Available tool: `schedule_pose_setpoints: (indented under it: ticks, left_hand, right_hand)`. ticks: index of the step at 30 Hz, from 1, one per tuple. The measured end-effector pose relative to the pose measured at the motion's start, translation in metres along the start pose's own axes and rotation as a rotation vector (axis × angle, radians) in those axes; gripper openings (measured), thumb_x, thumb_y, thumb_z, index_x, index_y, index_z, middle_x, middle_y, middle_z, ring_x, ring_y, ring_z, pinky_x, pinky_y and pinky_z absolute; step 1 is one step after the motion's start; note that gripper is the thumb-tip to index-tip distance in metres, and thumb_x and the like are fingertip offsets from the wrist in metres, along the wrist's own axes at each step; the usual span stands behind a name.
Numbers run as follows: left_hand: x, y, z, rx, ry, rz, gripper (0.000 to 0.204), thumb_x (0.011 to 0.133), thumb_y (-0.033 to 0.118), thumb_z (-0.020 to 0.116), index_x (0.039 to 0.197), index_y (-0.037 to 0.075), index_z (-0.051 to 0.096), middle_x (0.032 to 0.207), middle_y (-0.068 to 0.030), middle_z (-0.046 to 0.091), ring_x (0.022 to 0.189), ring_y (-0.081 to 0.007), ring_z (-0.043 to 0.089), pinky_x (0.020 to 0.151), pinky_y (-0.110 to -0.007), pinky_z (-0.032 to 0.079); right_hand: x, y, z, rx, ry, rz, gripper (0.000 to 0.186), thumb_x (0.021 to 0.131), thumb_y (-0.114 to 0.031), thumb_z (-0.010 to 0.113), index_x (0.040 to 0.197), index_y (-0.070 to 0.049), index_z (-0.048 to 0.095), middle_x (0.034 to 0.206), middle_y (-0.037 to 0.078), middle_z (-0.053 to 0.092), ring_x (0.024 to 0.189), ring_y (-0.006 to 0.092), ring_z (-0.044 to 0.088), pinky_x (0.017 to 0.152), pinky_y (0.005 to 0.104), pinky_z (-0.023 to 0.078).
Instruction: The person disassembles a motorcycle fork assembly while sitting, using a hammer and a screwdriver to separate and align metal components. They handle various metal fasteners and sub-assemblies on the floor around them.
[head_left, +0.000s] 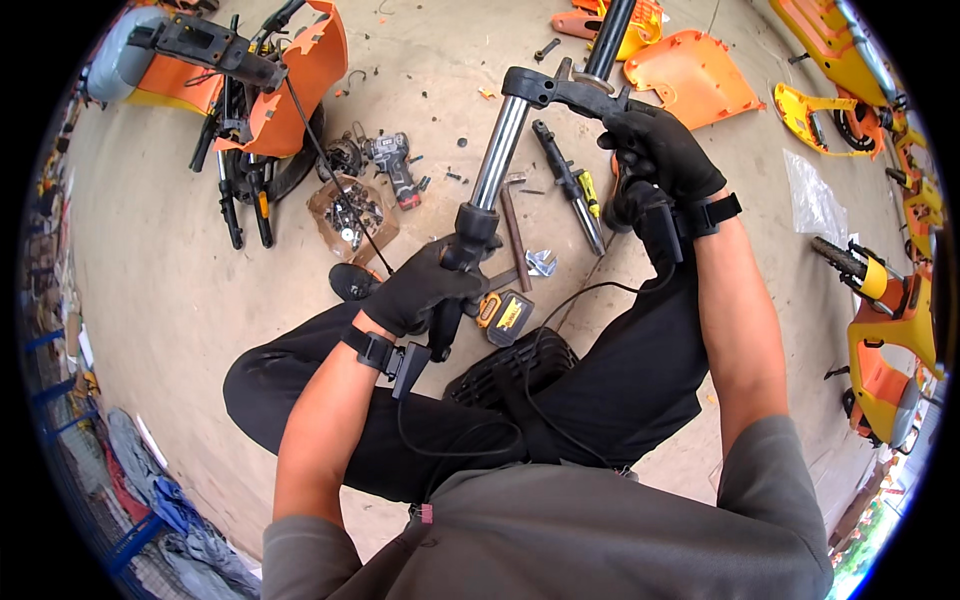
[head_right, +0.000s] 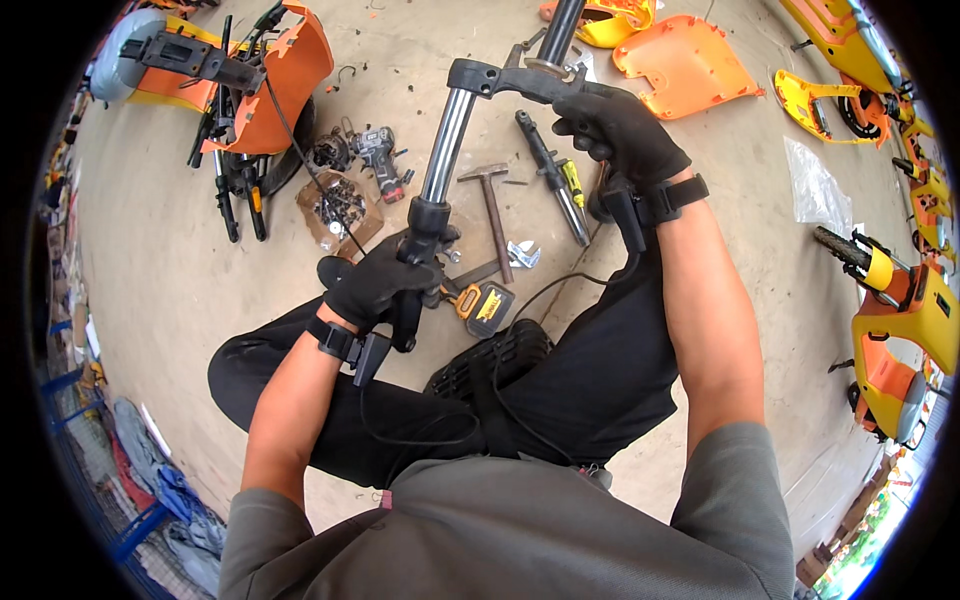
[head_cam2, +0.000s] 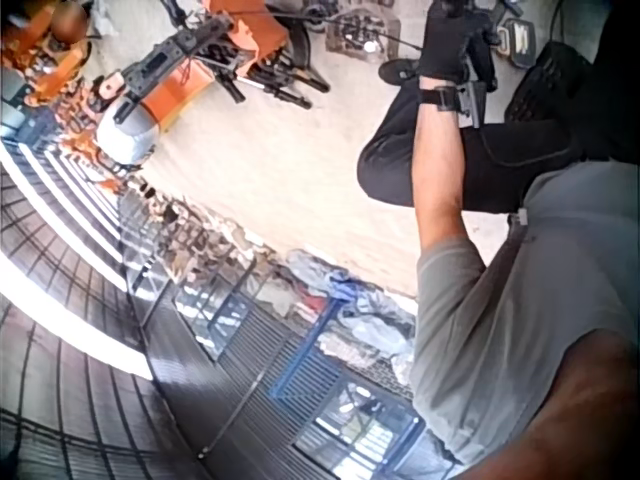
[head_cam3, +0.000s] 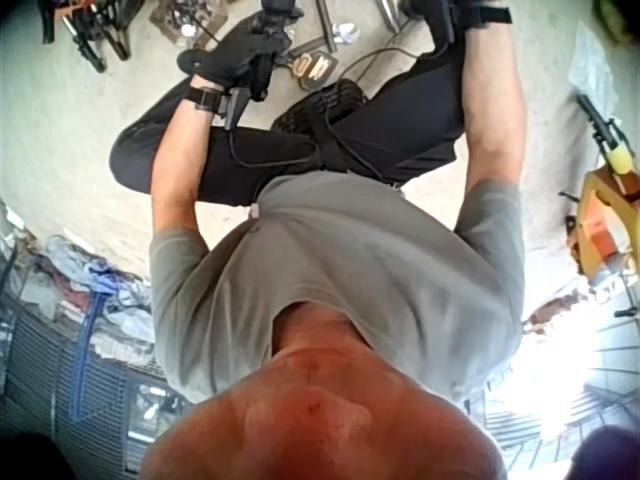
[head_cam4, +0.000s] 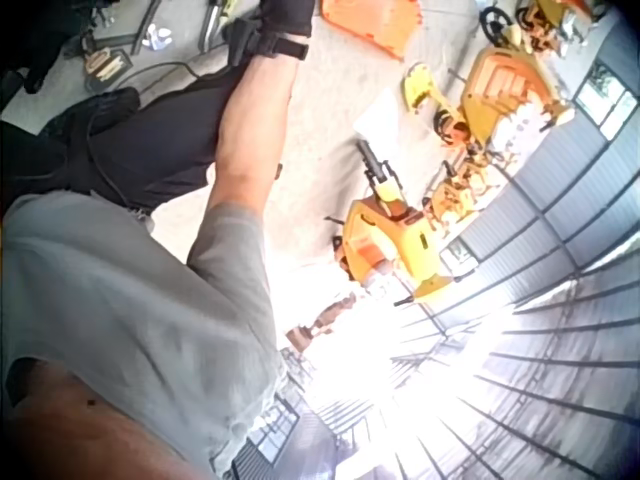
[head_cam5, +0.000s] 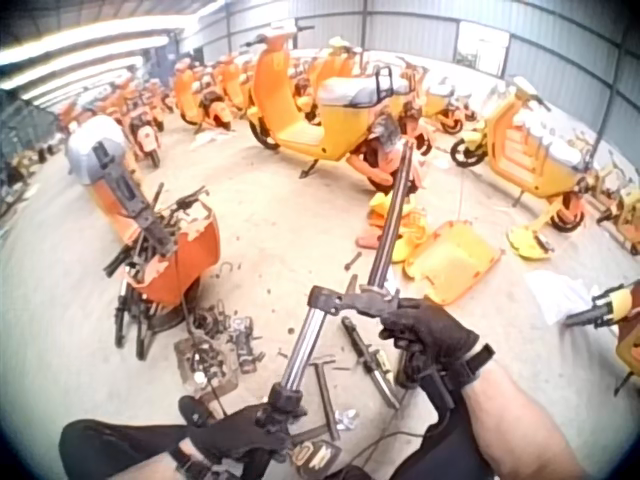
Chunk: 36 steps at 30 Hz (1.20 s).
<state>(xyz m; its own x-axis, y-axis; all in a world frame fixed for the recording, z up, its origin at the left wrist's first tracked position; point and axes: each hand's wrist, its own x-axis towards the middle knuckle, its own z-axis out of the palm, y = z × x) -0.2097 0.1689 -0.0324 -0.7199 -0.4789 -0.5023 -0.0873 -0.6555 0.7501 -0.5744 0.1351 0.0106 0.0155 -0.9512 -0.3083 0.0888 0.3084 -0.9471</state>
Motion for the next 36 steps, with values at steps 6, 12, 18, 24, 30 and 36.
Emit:
schedule_pose_setpoints:
  ticks: [6,12,18,24,30,36]
  left_hand:
    - [0.001,-0.013,0.001,0.057,-0.001,0.019,0.062,0.084,0.005,0.072,0.141,0.002,0.049,0.086,-0.0044,0.062,0.073,-0.0138,0.061,0.068,-0.031,0.053]
    - [0.019,-0.039,0.012,0.576,0.419,0.327,0.052,0.083,0.004,0.074,0.132,0.003,0.057,0.089,-0.0026,0.063,0.079,-0.0108,0.061,0.071,-0.029,0.053]
    - [0.007,-0.018,0.003,0.193,0.138,0.019,0.052,0.083,0.005,0.075,0.131,0.002,0.055,0.096,-0.0045,0.065,0.081,-0.0114,0.063,0.076,-0.030,0.054]
    - [0.016,-0.040,0.002,0.249,0.162,0.052,0.056,0.085,0.005,0.074,0.136,0.001,0.051,0.102,-0.0079,0.068,0.089,-0.0140,0.066,0.083,-0.031,0.055]
    - [0.026,-0.052,-0.003,0.310,0.141,0.176,0.047,0.088,0.008,0.071,0.131,0.002,0.053,0.101,-0.0060,0.067,0.092,-0.0136,0.064,0.085,-0.032,0.053]
    - [0.064,-0.057,-0.029,0.619,0.269,0.225,0.033,0.087,0.011,0.070,0.117,0.000,0.060,0.099,-0.0061,0.067,0.091,-0.0156,0.064,0.084,-0.034,0.052]
  right_hand:
    - [-0.007,-0.011,0.009,-0.005,-0.005,0.068,0.026,0.091,-0.027,0.070,0.099,-0.003,0.065,0.084,0.007,0.067,0.060,0.0041,0.051,0.048,0.0180,0.036]
    - [-0.007,-0.008,0.013,-0.044,0.047,0.053,0.026,0.092,-0.027,0.069,0.104,-0.004,0.067,0.083,0.004,0.068,0.061,0.0034,0.051,0.050,0.0171,0.037]
    - [-0.009,-0.016,0.014,-0.094,0.051,0.071,0.023,0.094,-0.023,0.067,0.106,-0.004,0.064,0.084,0.004,0.067,0.059,0.0023,0.050,0.050,0.0178,0.040]
    - [-0.008,-0.011,0.012,-0.138,0.046,0.075,0.024,0.091,-0.026,0.068,0.103,-0.005,0.069,0.083,0.003,0.069,0.061,0.0026,0.051,0.051,0.0172,0.038]
    - [-0.010,-0.014,0.023,-0.148,0.032,-0.083,0.024,0.089,-0.025,0.071,0.102,-0.005,0.069,0.077,-0.001,0.064,0.058,0.0032,0.047,0.051,0.0197,0.037]
    - [-0.002,-0.021,0.042,-0.387,-0.019,-0.206,0.040,0.083,-0.025,0.076,0.111,0.002,0.068,0.082,0.003,0.066,0.064,0.0070,0.053,0.058,0.0231,0.043]
